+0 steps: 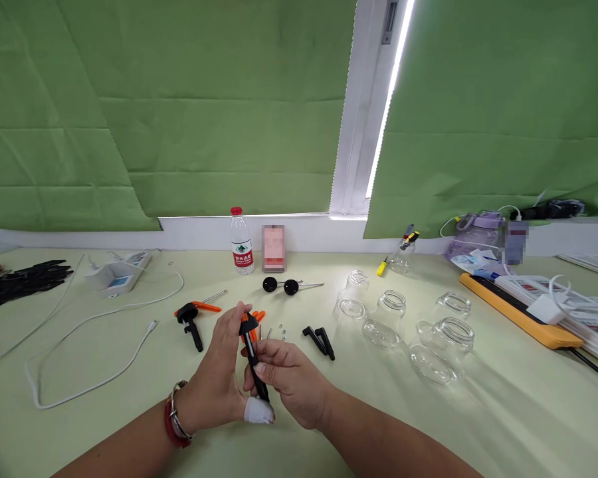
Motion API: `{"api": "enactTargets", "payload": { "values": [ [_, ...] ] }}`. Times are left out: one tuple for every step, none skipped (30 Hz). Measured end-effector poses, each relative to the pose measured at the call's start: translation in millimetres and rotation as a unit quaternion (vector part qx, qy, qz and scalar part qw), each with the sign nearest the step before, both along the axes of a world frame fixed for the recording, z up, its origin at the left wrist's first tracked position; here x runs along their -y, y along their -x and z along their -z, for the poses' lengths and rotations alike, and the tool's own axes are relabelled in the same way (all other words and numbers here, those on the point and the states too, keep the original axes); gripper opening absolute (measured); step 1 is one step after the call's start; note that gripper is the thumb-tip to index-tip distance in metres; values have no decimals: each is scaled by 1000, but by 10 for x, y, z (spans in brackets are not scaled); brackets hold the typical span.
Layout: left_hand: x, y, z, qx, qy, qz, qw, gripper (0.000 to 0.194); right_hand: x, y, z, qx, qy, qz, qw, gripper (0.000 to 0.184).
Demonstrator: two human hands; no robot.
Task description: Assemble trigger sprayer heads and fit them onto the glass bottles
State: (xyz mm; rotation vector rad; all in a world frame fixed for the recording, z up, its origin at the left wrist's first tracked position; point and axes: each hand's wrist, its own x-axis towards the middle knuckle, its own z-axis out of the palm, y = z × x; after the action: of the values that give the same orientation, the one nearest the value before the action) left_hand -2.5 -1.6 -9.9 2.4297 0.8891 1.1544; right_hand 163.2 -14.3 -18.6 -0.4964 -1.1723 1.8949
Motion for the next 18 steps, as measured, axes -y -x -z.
{"api": "enactTargets", "payload": {
  "values": [
    [4,7,-4,1,-1,3,1000,138,0,0,-4,-6,6,-5,1000,28],
    [6,11,-5,3,0,6,1000,138,-1,-1,-7,-12,14,-11,1000,29],
    [6,13,-3,6,3,10,1000,139,-1,0,-8,-16,21,-14,1000,30],
    [5,12,0,9,7,13,1000,139,-2,1,-9,-19,28,-16,999,30],
    [2,8,5,11,12,14,1000,140,-2,3,-8,-22,34,-15,999,30],
    [0,1,9,11,14,14,1000,141,-2,6,-5,-24,38,-14,999,30],
    [-2,-7,11,10,11,13,1000,141,-2,11,-1,-26,42,-14,999,29],
    [-1,-17,11,6,4,11,1000,141,-1,16,5,-29,44,-14,998,28],
    [2,-26,9,1,-7,8,1000,140,0,21,11,-32,47,-15,998,27],
    [8,-35,4,-5,-19,2,1000,138,1,26,18,-34,50,-18,998,26],
    [17,-43,-2,-9,-30,-4,1000,135,2,31,26,-36,54,-23,998,25],
    [27,-50,-9,-12,-39,-10,999,132,4,35,32,-36,59,-28,997,25],
    [39,-54,-16,-12,-45,-15,999,130,6,39,38,-37,63,-33,997,25],
    [51,-57,-22,-10,-50,-19,999,128,6,42,41,-37,65,-37,996,26],
    [62,-57,-27,-6,-52,-20,998,126,5,41,40,-36,64,-40,997,28],
    [73,-53,-31,0,-52,-19,998,124,1,36,34,-32,58,-42,997,31],
    [83,-46,-36,7,-46,-15,999,122,-7,24,20,-22,47,-46,998,34],
    [91,-35,-43,16,-33,-11,999,120,-20,3,-2,-7,32,-52,998,37]
  ]
}}
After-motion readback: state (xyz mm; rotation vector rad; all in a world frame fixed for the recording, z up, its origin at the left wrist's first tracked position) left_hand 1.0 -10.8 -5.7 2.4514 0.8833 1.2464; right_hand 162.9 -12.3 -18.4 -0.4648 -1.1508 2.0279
